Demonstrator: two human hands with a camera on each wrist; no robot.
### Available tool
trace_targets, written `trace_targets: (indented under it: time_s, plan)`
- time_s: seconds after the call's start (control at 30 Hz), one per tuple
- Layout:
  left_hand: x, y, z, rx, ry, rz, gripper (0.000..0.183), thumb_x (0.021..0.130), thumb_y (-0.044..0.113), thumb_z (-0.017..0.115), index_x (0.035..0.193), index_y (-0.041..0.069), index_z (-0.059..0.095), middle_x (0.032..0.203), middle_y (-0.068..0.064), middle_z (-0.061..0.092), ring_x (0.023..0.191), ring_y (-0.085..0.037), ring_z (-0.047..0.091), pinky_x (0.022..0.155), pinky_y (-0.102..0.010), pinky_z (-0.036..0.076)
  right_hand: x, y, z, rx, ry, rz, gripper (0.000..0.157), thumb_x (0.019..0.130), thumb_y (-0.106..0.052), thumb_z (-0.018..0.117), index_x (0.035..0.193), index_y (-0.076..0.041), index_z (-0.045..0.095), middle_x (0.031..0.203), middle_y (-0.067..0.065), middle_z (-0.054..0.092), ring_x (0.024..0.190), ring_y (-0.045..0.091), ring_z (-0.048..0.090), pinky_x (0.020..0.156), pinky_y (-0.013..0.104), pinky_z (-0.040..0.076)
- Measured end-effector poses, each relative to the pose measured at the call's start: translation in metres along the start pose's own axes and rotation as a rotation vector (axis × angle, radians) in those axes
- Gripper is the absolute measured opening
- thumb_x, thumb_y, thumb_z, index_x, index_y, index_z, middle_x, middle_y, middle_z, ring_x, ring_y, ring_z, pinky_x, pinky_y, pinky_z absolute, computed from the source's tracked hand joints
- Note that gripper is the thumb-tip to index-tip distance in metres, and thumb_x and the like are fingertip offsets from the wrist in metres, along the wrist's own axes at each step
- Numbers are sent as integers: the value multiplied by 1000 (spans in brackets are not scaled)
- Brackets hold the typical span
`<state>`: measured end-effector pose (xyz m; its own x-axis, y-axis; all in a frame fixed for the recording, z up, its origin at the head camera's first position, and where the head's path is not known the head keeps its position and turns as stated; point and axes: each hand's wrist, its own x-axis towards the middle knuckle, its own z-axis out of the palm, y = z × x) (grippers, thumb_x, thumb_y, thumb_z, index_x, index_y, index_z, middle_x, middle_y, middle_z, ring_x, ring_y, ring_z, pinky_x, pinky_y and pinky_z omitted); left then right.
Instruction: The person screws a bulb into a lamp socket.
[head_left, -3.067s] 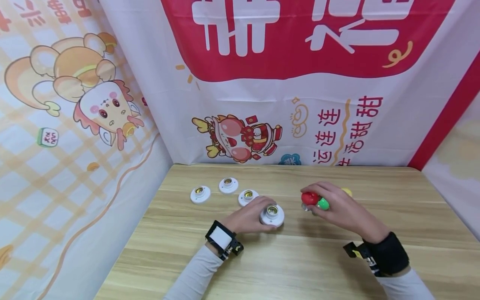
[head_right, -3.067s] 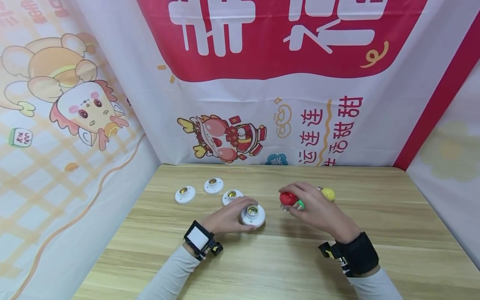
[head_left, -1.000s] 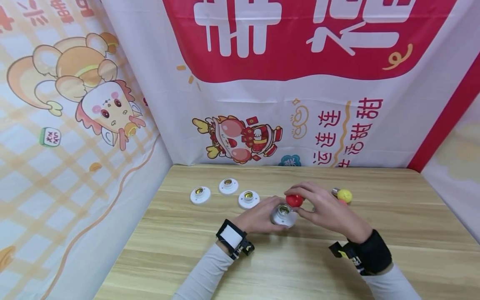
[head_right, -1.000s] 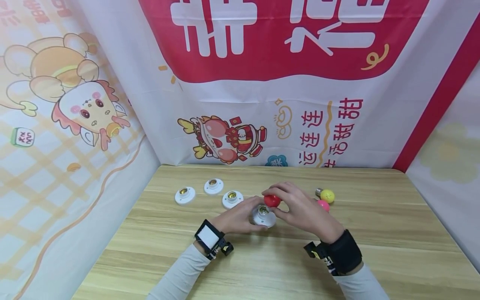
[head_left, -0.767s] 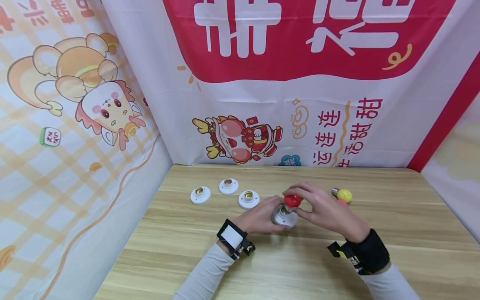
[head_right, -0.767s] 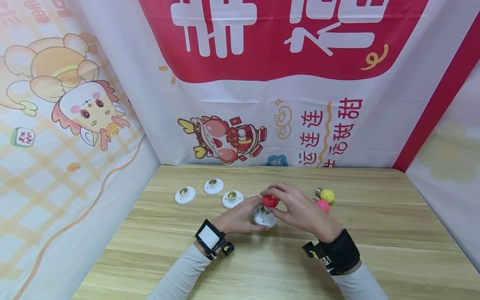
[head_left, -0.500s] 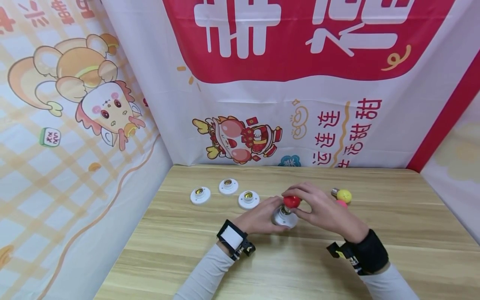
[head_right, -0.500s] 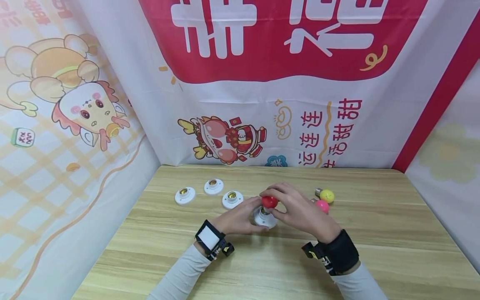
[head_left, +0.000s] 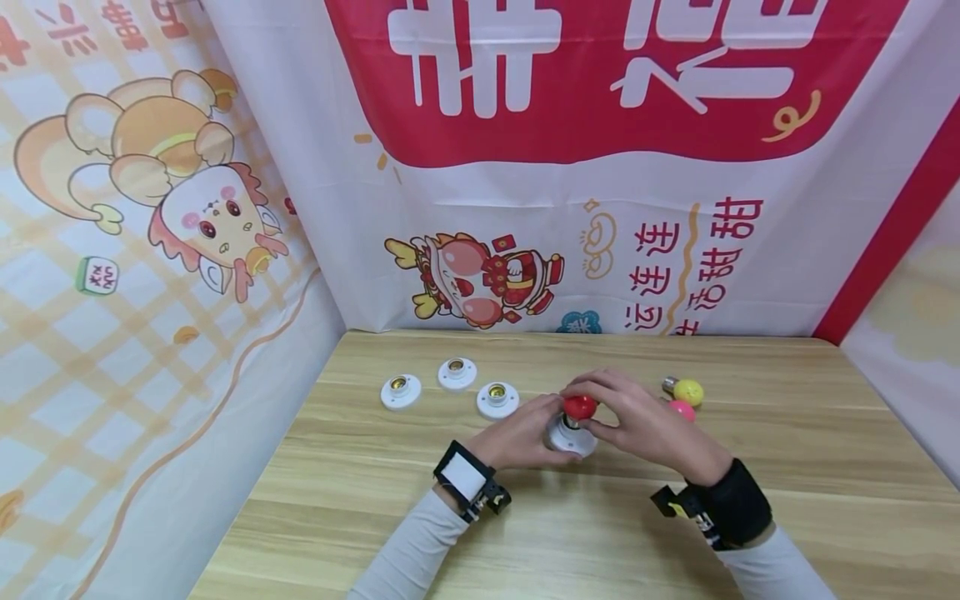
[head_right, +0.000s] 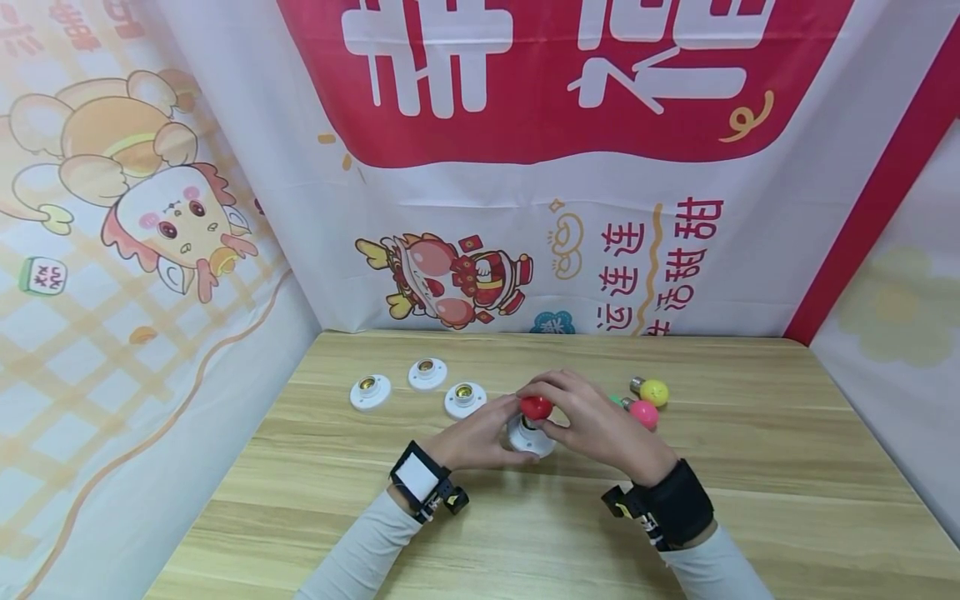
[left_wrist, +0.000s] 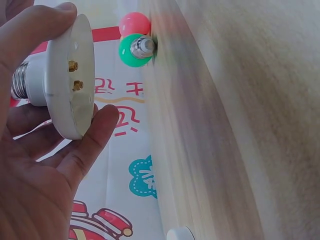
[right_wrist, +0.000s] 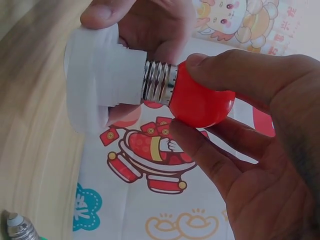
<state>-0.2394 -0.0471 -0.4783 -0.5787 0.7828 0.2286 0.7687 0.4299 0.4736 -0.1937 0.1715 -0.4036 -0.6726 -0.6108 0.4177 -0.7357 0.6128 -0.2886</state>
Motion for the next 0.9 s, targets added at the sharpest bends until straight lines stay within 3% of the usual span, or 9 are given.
trace_targets:
  time_s: [0.57,0.9]
  plan:
    - [0,2,0,-25,14,2,84,82,59,65,149,23,29,142,3,46,121,-5,46,100,-22,44,0,0,2,-6,-28,19,55,77,-21,81,127,-17,60,124,0,60,113,16,54,92,39,53]
    - [0,1,2,-23,28,29,84,82,60,65,148,21,32,137,3,49,116,-3,47,96,-18,45,-1,-2,2,-6,-56,28,53,78,-14,77,128,-17,61,126,0,59,117,17,52,95,41,51]
